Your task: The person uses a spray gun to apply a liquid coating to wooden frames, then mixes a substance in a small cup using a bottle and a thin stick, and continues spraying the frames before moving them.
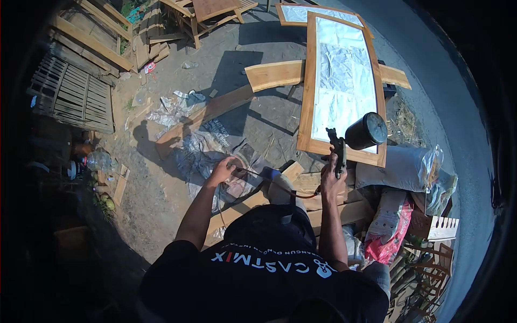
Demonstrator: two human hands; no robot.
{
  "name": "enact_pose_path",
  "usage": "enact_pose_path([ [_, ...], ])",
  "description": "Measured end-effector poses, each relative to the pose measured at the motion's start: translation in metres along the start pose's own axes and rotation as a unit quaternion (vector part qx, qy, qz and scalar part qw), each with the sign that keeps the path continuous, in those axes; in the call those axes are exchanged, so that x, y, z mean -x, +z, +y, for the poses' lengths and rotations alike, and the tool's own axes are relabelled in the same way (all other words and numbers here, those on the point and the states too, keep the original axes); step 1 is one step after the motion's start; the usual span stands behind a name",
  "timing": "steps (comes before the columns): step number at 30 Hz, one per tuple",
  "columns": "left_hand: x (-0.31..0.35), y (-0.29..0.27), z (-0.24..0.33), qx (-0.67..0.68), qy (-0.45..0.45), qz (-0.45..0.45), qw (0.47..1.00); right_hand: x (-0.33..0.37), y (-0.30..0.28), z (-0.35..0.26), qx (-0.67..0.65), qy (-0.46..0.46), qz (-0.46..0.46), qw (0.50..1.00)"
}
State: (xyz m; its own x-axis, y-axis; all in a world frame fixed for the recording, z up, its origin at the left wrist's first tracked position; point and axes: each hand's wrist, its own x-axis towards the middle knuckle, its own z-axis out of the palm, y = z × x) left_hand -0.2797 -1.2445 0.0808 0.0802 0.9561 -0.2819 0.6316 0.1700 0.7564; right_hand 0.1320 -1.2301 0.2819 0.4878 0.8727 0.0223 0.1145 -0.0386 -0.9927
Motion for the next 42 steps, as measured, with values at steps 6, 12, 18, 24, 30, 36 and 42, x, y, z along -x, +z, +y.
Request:
enact_pose_path([
  [6,0.070,-0.034,-0.041,-0.030,-0.147,-0.003,0.989,-0.059,0.080,-0.022,0.030,-0.008,-0.103,0.994],
  [12,0.148,-0.029,-0.088,0.103,-0.361,0.040,0.926,-0.099,0.136,-0.054,0.107,-0.107,-0.146,0.978],
  [18,0.150,-0.038,-0.146,0.118,-0.375,-0.110,0.913,-0.104,0.199,-0.026,0.165,-0.110,-0.147,0.969],
  [24,-0.038,-0.196,-0.288,-0.156,0.118,-0.236,0.952,-0.089,0.289,-0.006,0.168,-0.075,-0.007,0.983],
  [30,-0.280,-0.462,-0.327,-0.004,-0.059,0.125,0.990,-0.088,0.414,0.017,0.207,-0.026,0.120,0.971],
  [36,-0.371,-0.594,-0.241,0.206,-0.050,0.155,0.965,-0.112,0.527,-0.029,0.179,-0.042,0.186,0.965],
  [42,-0.450,-0.590,-0.233,0.078,-0.024,-0.012,0.997,-0.168,0.620,-0.024,0.182,-0.058,0.165,0.968],
])
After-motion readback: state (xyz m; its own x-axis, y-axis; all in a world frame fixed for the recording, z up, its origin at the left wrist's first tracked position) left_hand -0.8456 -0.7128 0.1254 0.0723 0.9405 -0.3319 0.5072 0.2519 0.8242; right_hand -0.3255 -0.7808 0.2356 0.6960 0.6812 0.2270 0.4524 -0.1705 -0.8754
